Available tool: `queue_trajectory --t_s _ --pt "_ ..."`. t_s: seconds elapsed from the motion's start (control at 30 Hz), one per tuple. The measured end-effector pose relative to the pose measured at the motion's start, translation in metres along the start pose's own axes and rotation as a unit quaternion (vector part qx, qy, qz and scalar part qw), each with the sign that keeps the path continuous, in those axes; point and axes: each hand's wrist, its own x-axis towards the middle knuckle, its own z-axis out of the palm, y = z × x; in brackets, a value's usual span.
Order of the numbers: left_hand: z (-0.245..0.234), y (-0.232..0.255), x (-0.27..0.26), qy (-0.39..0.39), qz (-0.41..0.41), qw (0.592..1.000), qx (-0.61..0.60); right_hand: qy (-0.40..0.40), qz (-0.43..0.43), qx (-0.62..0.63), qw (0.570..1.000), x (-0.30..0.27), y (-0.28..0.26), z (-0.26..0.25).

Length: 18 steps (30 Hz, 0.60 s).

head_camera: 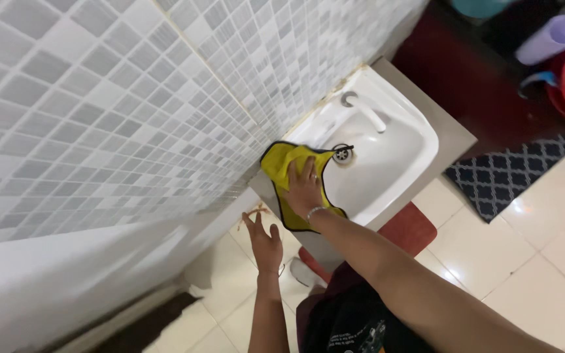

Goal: The person cleans the edges and basin of a small white sink by hand with a yellow cloth.

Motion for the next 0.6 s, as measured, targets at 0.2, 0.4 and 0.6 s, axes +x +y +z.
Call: queue_trajectory --t_s 0.2,0.4,0.6 --pt "-0.021 -0.015 0.002 -0.052 0.089 0.995 -0.008 0.076 -0.083 -0.025 0.993 -0.057 0.023 0.022" --pt "-0.021 -0.015 0.005 -0.116 0.091 0.988 -0.054 0.105 -0.040 -0.073 0.991 -0.114 0.065 0.054" --pt "-0.004 -0.012 0.016 -0.110 0.165 0.977 -0.073 0.211 -0.093 -0.079 0.970 -0.128 0.090 0.071"
